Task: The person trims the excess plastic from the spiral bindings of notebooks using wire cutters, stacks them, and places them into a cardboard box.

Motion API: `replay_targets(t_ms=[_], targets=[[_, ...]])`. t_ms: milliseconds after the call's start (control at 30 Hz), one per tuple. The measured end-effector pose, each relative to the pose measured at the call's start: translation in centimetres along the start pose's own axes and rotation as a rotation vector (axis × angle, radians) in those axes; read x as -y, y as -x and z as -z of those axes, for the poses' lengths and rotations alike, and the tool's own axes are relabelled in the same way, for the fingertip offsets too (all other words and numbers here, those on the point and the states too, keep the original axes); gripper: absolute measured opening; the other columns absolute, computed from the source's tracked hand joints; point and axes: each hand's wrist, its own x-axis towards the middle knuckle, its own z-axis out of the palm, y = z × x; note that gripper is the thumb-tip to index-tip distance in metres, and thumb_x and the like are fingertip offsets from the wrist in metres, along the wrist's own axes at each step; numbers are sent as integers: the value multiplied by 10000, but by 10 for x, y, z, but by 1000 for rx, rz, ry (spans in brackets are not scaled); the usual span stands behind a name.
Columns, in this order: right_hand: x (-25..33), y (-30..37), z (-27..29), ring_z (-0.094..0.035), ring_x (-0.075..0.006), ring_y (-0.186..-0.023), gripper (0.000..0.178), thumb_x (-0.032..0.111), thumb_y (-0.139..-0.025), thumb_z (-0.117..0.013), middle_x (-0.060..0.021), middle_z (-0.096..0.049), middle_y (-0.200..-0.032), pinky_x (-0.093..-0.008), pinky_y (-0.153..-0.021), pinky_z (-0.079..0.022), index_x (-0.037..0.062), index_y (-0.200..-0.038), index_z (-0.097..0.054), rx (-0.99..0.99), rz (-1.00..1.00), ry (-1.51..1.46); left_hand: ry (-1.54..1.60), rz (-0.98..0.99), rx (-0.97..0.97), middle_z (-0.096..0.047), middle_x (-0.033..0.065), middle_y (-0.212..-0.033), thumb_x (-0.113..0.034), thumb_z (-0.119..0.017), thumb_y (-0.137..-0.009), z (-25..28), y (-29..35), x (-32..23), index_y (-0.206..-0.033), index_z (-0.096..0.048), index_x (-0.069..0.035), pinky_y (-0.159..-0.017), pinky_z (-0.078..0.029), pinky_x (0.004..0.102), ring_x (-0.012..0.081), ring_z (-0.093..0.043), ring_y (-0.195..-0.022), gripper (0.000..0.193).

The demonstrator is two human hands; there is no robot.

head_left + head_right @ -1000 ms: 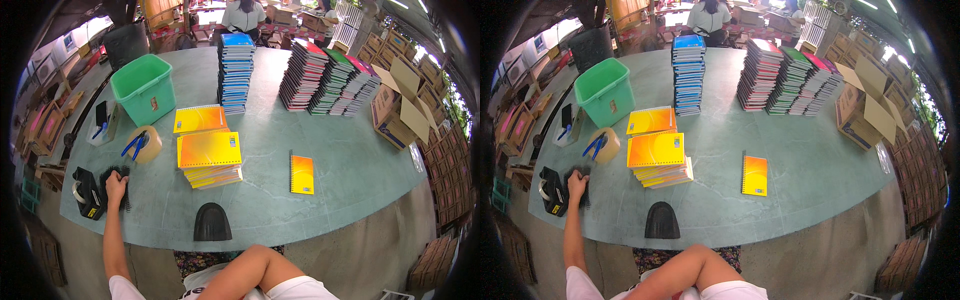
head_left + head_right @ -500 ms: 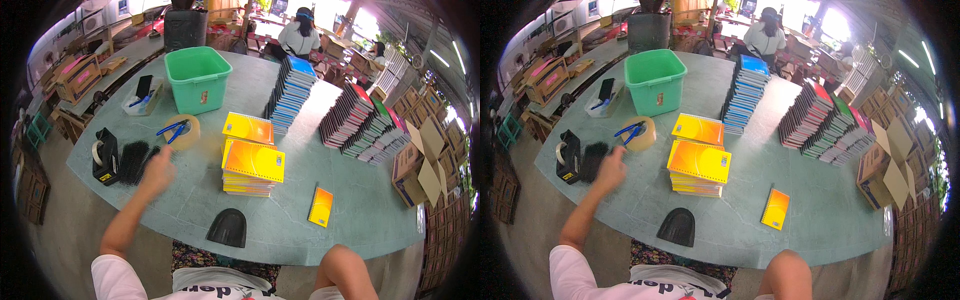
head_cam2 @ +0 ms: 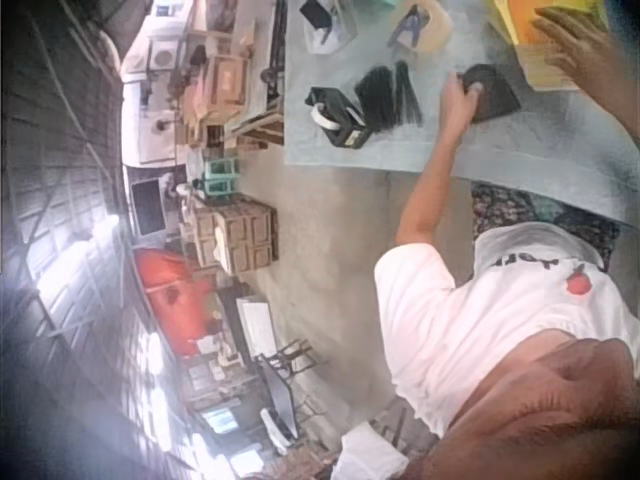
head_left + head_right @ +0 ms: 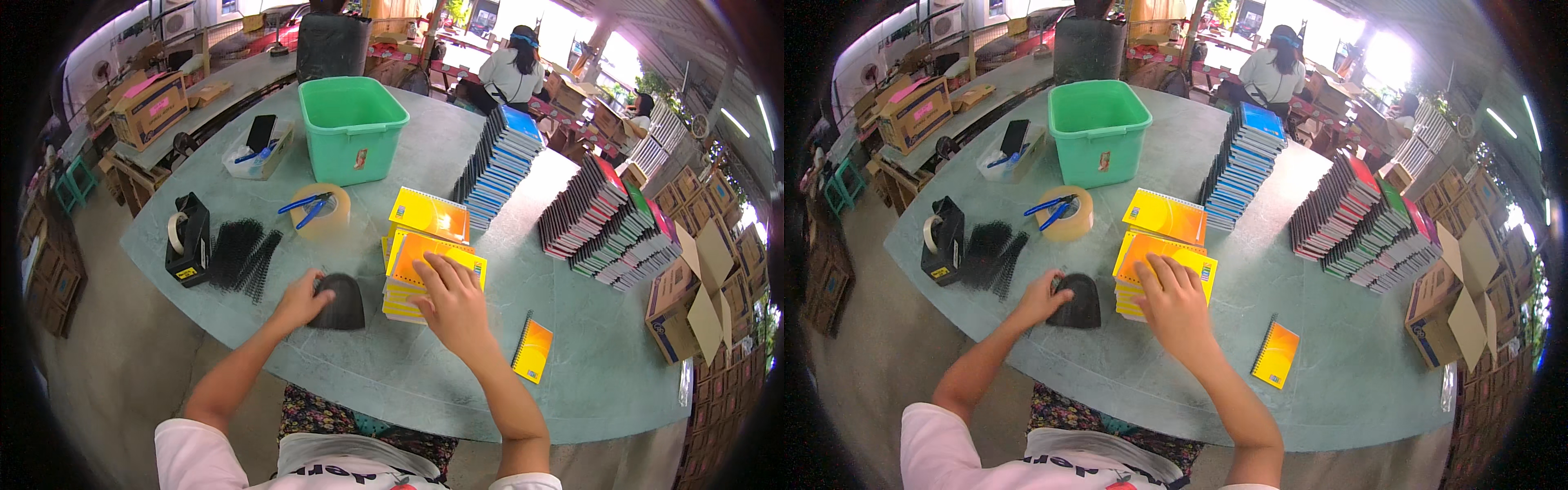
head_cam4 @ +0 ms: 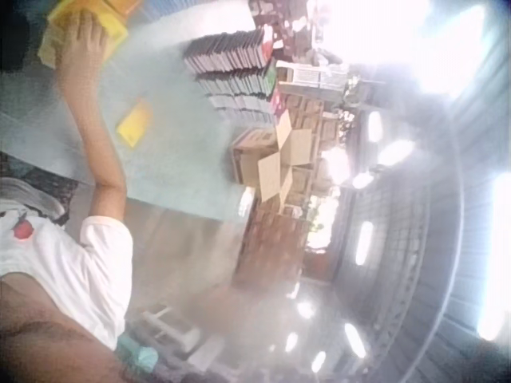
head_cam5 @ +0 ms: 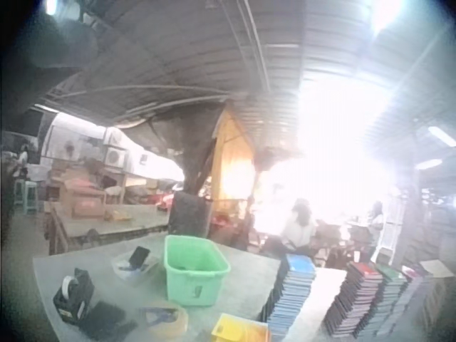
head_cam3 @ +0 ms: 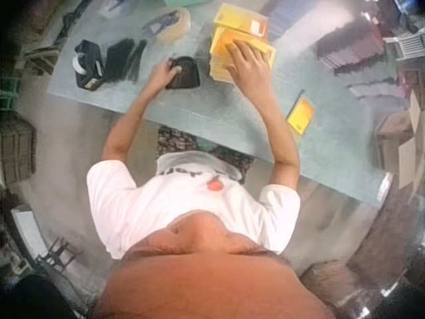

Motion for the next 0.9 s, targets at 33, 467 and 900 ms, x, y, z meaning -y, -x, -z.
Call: replay_targets(t_ms=[33, 467, 900], targets=[[-7, 5, -11, -571, -263, -1007, 348, 167, -724, -673, -82, -605, -1081, -380, -842, -447, 68, -1046, -588, 3, -4, 24, -1, -62, -100, -606, 203, -933, -312, -605, -823, -4, -11, 4, -1082, -553, -56, -765, -450, 421, 352, -579, -912, 368], [-15, 13, -33, -636, -202, -890, 200, 113, -732, -660, -48, -672, -965, -333, -766, -485, 83, -930, -653, -125, -12, 50, -36, -272, 51, -578, 145, -829, -211, -586, -844, -9, 43, -59, -901, -583, -34, -675, -452, 389, 326, -573, -801, 186], [26, 26, 29, -628, -226, -730, 194, 106, -738, -626, -67, -654, -797, -347, -621, -450, 99, -932, -640, -34, -179, -161, 213, -114, 167, -587, 136, -799, -171, -564, -856, 6, 41, -41, -1040, -576, -7, -681, -459, 346, 278, -571, -718, 247]])
